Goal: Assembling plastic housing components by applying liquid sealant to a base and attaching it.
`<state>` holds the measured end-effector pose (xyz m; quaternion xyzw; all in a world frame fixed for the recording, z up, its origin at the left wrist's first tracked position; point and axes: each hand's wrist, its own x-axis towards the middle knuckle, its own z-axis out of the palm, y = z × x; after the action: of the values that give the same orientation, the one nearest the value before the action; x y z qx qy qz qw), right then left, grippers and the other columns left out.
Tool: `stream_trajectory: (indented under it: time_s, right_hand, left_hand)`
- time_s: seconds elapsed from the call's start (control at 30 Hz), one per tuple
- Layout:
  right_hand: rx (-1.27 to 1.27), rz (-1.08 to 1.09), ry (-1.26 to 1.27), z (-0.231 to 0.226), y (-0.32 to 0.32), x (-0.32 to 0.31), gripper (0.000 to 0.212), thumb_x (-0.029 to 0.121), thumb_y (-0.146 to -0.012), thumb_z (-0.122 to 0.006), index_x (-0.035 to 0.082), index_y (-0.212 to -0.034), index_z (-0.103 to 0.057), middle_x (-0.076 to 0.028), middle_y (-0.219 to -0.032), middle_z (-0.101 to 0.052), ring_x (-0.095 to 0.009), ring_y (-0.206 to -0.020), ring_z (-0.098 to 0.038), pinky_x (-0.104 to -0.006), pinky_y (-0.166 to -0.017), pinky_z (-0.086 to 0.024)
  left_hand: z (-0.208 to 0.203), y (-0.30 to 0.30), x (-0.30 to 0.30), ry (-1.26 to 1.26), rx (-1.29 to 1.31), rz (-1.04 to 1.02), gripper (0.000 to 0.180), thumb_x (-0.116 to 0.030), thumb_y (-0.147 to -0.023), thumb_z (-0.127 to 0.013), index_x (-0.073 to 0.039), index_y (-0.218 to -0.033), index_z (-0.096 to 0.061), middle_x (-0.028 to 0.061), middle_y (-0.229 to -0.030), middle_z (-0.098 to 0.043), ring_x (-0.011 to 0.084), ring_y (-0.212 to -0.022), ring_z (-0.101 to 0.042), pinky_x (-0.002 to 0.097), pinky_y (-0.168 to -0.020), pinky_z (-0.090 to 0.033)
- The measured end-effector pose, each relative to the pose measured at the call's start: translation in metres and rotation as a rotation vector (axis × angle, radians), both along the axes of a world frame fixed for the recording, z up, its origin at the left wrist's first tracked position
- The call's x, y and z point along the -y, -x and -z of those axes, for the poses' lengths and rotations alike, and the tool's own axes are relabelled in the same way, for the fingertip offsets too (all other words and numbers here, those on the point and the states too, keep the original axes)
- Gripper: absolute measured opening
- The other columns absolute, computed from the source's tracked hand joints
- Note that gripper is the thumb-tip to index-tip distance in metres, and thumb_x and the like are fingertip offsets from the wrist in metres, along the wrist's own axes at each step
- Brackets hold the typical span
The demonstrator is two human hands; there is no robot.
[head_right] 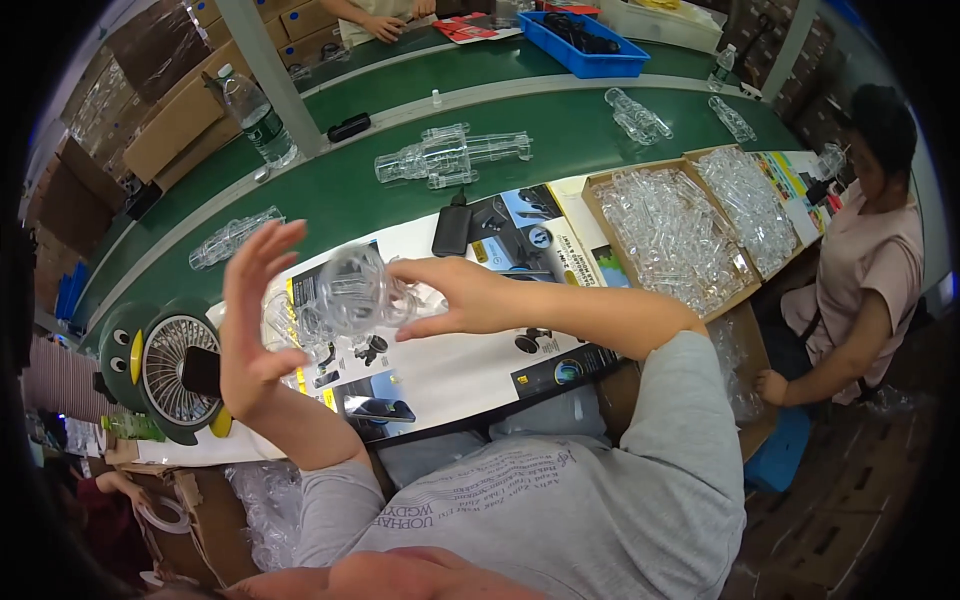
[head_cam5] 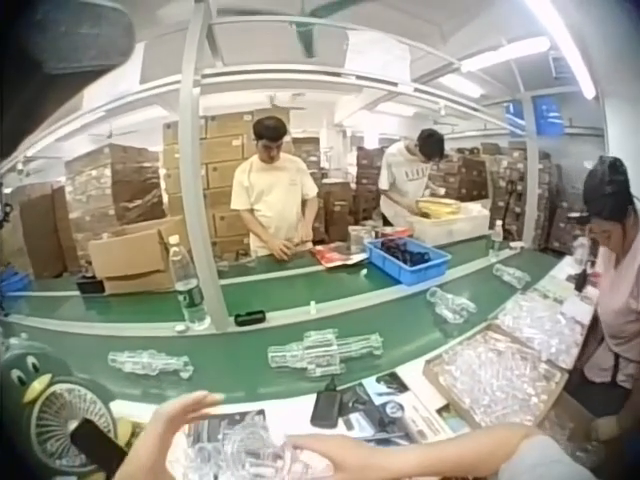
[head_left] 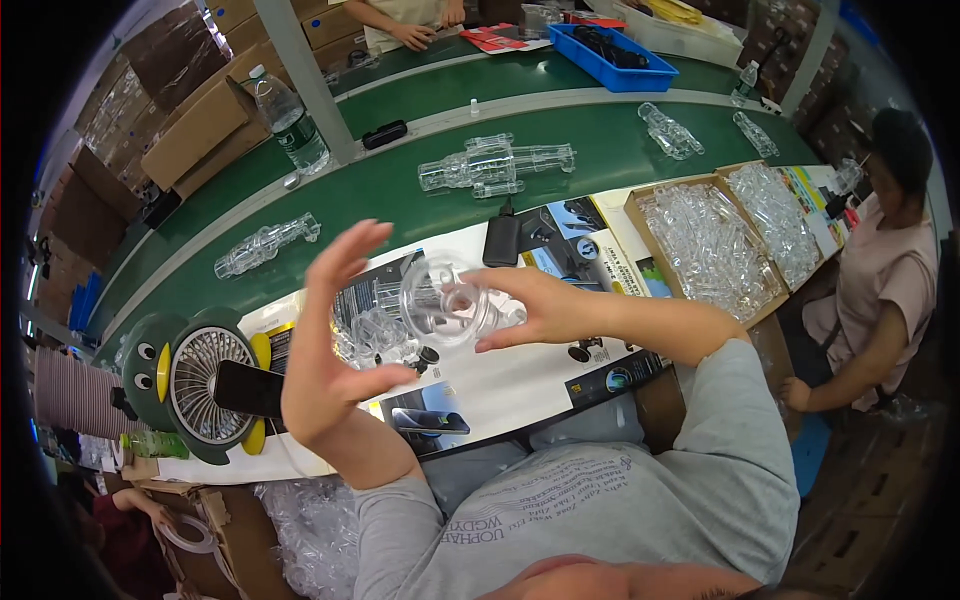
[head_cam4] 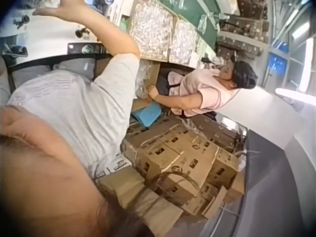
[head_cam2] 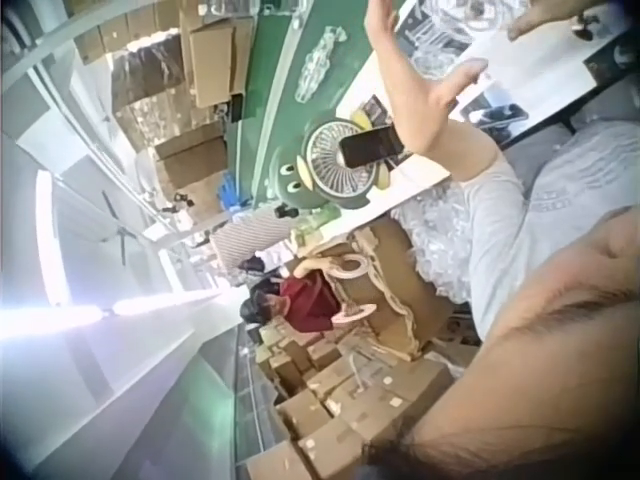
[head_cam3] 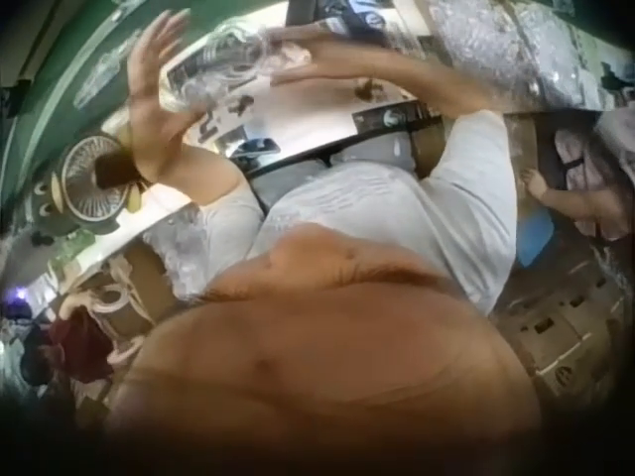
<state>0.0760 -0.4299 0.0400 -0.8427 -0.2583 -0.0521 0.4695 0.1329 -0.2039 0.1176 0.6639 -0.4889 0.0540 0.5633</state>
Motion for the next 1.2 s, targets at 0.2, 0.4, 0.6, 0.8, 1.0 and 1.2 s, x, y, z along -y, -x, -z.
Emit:
stream_trajectory:
  time_s: [0.2,0.4,0.6,0.8,1.0,1.2]
  right_hand:
    - [-0.138,-0.130,-0.056,-0.021,0.009,-0.013,0.061,0.031,-0.075,-0.070,0.004,-0.123,-0.046,-0.018,-0.112,-0.056,-0.030,-0.106,-0.053,-0.0359,-0.090,-0.040]
    - [0.202,0.108,0.208,0.004,-0.044,0.026,0.033,0.018,-0.082,-0.060,0.008,-0.113,-0.056,-0.010,-0.113,-0.058,-0.025,-0.105,-0.055,-0.0352,-0.089,-0.043]
    - [0.360,0.245,1.098,0.062,-0.083,0.080,0.041,0.011,-0.078,-0.057,0.015,-0.118,-0.054,-0.007,-0.130,-0.047,-0.022,-0.123,-0.041,-0.0453,-0.097,-0.035]
    - [0.306,0.008,1.217,0.070,-0.099,0.069,0.048,0.009,-0.076,-0.059,0.017,-0.121,-0.049,-0.005,-0.133,-0.043,-0.020,-0.129,-0.033,-0.0498,-0.102,-0.027]
    - [0.486,-0.007,1.215,0.071,-0.110,0.069,0.045,0.013,-0.066,-0.068,0.013,-0.109,-0.053,-0.004,-0.110,-0.057,-0.020,-0.118,-0.045,-0.0449,-0.100,-0.031]
    - [0.431,0.327,0.516,-0.006,-0.076,0.054,0.053,0.016,-0.059,-0.077,0.012,-0.107,-0.054,-0.004,-0.108,-0.057,-0.021,-0.101,-0.055,-0.0359,-0.088,-0.041]
  left_hand:
    - [0.004,0.003,0.016,-0.252,0.189,0.204,0.073,-0.009,-0.054,-0.082,-0.001,-0.118,-0.048,0.0142,-0.106,-0.053,0.0221,-0.094,-0.056,0.0278,-0.081,-0.045]
    - [0.009,0.002,0.004,0.096,-0.023,0.018,0.077,-0.002,-0.054,-0.081,-0.001,-0.120,-0.042,0.0118,-0.115,-0.048,0.0194,-0.094,-0.056,0.0315,-0.084,-0.047]
    - [0.012,-0.011,-0.005,0.375,0.028,-0.236,0.089,-0.006,-0.052,-0.084,-0.002,-0.125,-0.033,0.0147,-0.114,-0.050,0.0245,-0.100,-0.056,0.0353,-0.090,-0.045]
    - [0.005,-0.007,-0.003,0.467,-0.022,-0.275,0.093,-0.008,-0.054,-0.083,-0.004,-0.130,-0.030,0.0179,-0.108,-0.056,0.0257,-0.101,-0.056,0.0360,-0.090,-0.044]
    - [0.005,-0.014,-0.002,0.338,-0.039,-0.308,0.087,-0.003,-0.055,-0.079,-0.005,-0.130,-0.034,0.0158,-0.110,-0.056,0.0232,-0.103,-0.054,0.0342,-0.092,-0.041]
    - [0.005,-0.023,0.001,0.242,-0.050,-0.364,0.083,-0.001,-0.056,-0.079,-0.005,-0.128,-0.037,0.0118,-0.113,-0.055,0.0211,-0.106,-0.053,0.0332,-0.094,-0.040]
